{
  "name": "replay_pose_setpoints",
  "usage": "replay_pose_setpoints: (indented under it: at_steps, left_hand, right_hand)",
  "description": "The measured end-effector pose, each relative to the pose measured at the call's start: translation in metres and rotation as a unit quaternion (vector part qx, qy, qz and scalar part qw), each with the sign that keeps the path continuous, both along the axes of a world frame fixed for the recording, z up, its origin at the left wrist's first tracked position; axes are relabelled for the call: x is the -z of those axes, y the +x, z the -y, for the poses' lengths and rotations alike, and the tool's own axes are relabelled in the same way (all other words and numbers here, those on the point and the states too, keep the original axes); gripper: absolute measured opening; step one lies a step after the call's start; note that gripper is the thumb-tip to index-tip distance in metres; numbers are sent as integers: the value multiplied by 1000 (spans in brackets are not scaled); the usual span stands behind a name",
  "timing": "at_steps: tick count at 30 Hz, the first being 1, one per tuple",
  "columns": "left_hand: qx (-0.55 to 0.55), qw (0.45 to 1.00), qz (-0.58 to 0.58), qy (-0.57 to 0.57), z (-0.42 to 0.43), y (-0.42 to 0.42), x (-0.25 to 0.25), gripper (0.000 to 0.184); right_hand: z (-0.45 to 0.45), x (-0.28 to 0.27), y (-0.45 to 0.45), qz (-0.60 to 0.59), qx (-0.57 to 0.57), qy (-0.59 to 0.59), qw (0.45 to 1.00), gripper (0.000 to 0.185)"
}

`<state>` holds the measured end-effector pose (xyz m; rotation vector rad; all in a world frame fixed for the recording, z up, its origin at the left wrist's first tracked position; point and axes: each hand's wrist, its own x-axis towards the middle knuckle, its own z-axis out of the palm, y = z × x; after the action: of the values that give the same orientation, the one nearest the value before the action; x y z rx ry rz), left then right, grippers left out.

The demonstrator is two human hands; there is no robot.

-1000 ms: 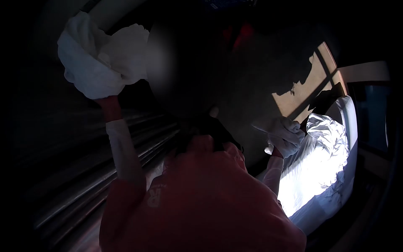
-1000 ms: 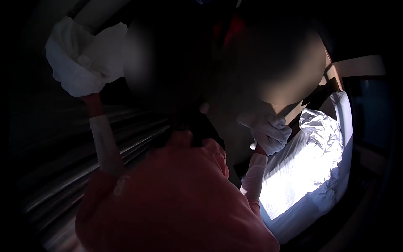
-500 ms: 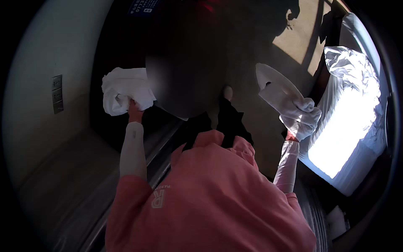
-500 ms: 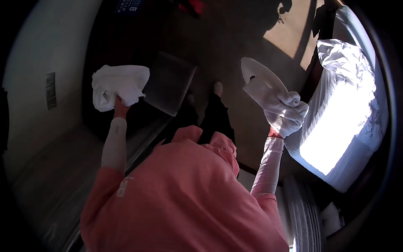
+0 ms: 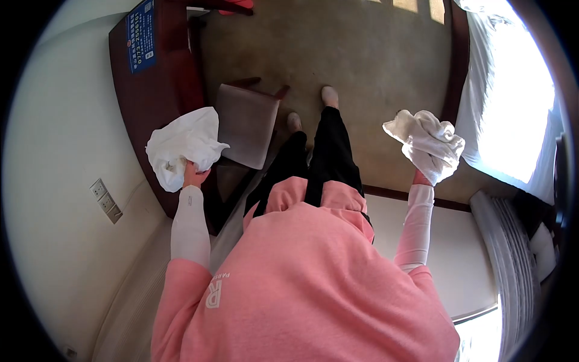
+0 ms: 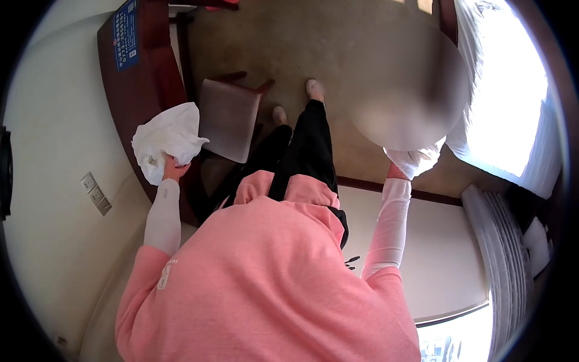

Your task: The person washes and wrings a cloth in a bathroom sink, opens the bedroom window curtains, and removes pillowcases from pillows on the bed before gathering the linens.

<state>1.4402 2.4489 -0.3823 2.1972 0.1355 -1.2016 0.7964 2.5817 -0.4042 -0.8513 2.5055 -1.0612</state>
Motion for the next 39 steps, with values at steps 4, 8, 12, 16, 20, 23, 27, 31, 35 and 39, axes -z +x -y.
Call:
replay_pose_setpoints:
  at_steps: [4,8,12,16,20,23,27,31,35,39]
  left_hand:
    - [-30,998,-51,3,-1,13,11,49]
    - [-18,999,-42,10,2,-8,-9,44]
    - [36,999,-30,19,3,7,-31,46]
    - [59,997,-31,35,18,15,-48,41]
    - [121,992,-12,32,46,33,-67,39]
    - [462,886,14,23,79,46,-84,37]
    - [432,900,42,-45,120,83,-77,35]
    - [323,941,64,-74,167,55,-84,35]
    - [212,966,126,-76,206,48,-91,37]
    - [485,809,333,-15,211,147,-67,45]
  right_hand:
    - [-6,17,-7,60,6,-16,998,15]
    - [-12,28,-14,117,14,-36,992,18]
    - [9,-12,1,-94,-36,218,971,31]
    - [37,-47,12,-313,31,388,866,40]
    - [22,-21,9,-270,140,203,931,43]
    - [9,-21,27,-275,172,157,933,48]
    - [-2,-18,35,-262,203,127,935,56]
    - [-2,-10,25,-245,212,116,939,52]
    - [-3,-15,25,-222,221,110,943,48]
    - [0,-26,31,-190,232,68,952,44]
